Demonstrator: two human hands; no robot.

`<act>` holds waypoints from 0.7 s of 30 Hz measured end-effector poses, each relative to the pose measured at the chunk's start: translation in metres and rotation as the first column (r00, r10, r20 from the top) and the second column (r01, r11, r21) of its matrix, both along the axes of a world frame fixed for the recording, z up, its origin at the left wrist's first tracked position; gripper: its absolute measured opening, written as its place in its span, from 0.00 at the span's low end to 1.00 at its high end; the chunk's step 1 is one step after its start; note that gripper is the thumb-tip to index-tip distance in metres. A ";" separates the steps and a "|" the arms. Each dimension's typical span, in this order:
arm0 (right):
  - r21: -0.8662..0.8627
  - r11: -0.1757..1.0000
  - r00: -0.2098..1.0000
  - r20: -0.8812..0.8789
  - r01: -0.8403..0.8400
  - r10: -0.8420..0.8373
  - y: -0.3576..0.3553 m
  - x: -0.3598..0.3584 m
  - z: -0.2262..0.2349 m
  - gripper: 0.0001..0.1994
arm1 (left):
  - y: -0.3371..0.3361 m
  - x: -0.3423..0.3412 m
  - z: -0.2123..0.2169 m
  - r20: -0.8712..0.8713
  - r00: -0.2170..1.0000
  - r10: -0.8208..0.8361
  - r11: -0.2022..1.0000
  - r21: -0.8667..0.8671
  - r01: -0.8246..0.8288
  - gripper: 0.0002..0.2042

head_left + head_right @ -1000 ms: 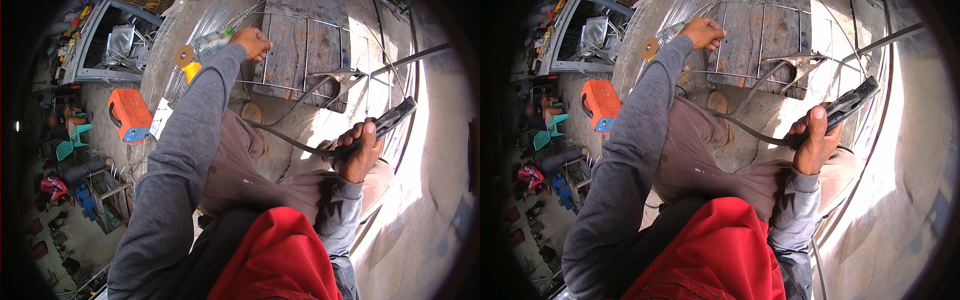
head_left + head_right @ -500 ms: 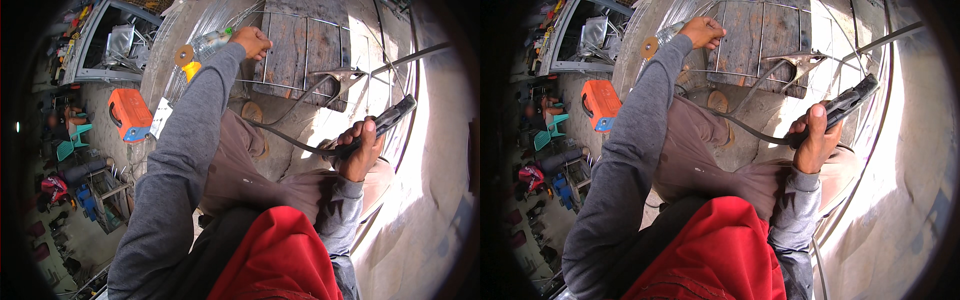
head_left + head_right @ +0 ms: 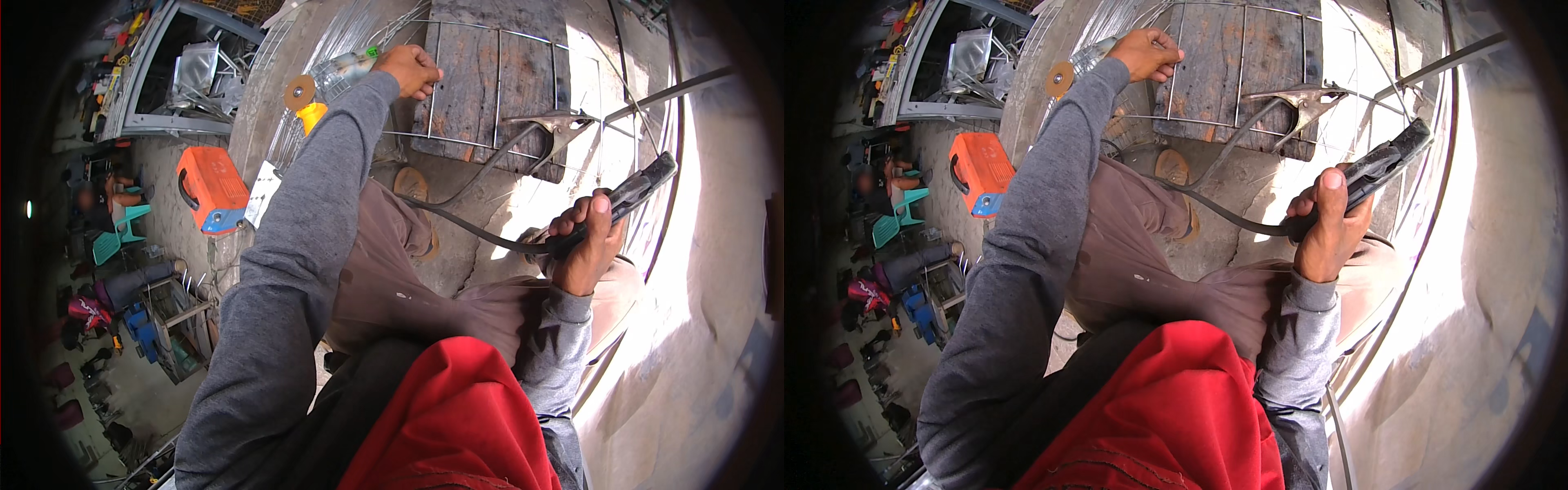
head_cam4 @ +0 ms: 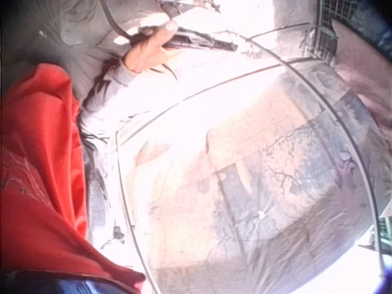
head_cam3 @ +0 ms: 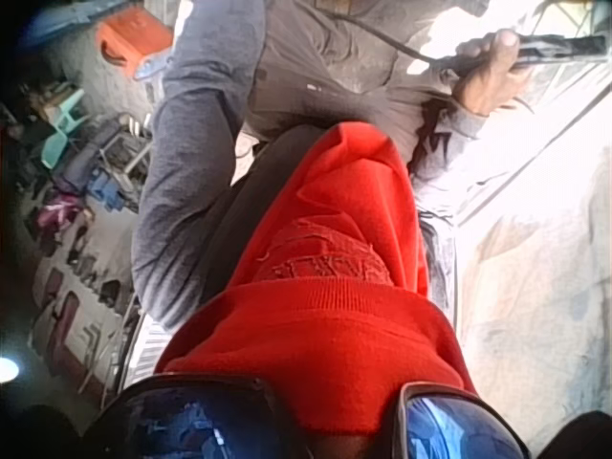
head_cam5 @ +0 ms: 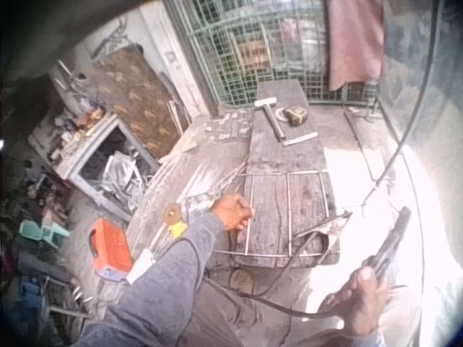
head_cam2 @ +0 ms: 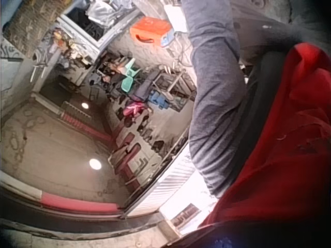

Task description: Assemble and weld metal wires together to create a rectangular wire frame.

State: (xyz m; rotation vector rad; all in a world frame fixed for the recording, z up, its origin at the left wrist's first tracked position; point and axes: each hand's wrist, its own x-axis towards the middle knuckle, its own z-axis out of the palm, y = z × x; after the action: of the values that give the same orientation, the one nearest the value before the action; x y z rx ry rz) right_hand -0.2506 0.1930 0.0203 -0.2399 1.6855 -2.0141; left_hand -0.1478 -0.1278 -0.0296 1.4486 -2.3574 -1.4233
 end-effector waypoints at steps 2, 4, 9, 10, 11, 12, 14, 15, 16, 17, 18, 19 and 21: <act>0.000 1.000 1.000 0.000 0.001 -0.001 0.000 0.000 0.000 0.22 | 0.000 0.000 0.000 -0.004 1.000 0.001 1.000 0.001 -0.001 0.15; -0.001 1.000 1.000 0.002 -0.001 0.001 -0.001 0.000 0.000 0.22 | -0.001 0.001 -0.001 -0.005 1.000 0.005 1.000 0.001 -0.005 0.15; 0.005 1.000 1.000 -0.007 0.006 -0.006 -0.001 0.001 0.000 0.22 | 0.001 0.000 -0.003 -0.010 0.999 0.036 0.998 -0.055 -0.036 0.10; 0.006 1.000 1.000 -0.007 0.006 -0.006 -0.001 0.001 0.000 0.22 | 0.001 -0.001 -0.003 -0.010 0.999 0.035 0.998 -0.054 -0.036 0.10; 0.006 1.000 1.000 -0.007 0.005 -0.005 -0.001 0.001 0.000 0.22 | 0.002 -0.001 -0.002 -0.015 0.999 0.038 0.998 -0.054 -0.038 0.10; 0.005 1.000 1.000 -0.008 0.003 -0.003 -0.001 0.001 0.000 0.22 | 0.002 0.000 -0.002 -0.021 0.999 0.040 0.998 -0.054 -0.041 0.10; 0.009 1.000 1.000 -0.009 -0.001 0.001 -0.001 0.000 0.001 0.22 | 0.002 -0.001 -0.002 -0.018 0.999 0.041 0.998 -0.055 -0.042 0.10; 0.011 1.000 1.000 -0.009 -0.005 0.005 0.000 0.000 0.001 0.22 | 0.002 -0.001 -0.001 -0.016 0.999 0.041 0.998 -0.056 -0.041 0.10; 0.012 1.000 1.000 -0.009 -0.005 0.005 0.000 0.001 0.001 0.22 | 0.002 -0.001 -0.001 -0.016 0.999 0.041 0.998 -0.056 -0.042 0.10; 0.014 1.000 1.000 -0.009 -0.001 0.001 0.000 0.001 0.001 0.23 | 0.002 -0.001 -0.001 -0.014 0.999 0.041 0.998 -0.055 -0.041 0.10; 0.016 1.000 1.000 -0.008 0.004 -0.004 0.000 0.001 0.001 0.23 | 0.002 -0.001 -0.002 -0.013 0.999 0.041 0.998 -0.055 -0.041 0.10; 0.015 1.000 1.000 -0.008 0.003 -0.003 0.000 0.001 0.001 0.23 | 0.002 -0.001 -0.002 -0.013 0.999 0.041 0.998 -0.055 -0.042 0.10; 0.019 1.000 1.000 -0.013 -0.004 0.004 0.000 0.001 0.001 0.23 | 0.003 -0.001 -0.001 -0.005 0.999 0.045 0.997 -0.057 -0.046 0.10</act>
State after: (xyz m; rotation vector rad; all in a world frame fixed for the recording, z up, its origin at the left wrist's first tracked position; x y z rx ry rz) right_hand -0.2495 0.1927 0.0216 -0.2497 1.7101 -1.9968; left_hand -0.1489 -0.1247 -0.0310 1.4742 -2.3270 -1.3351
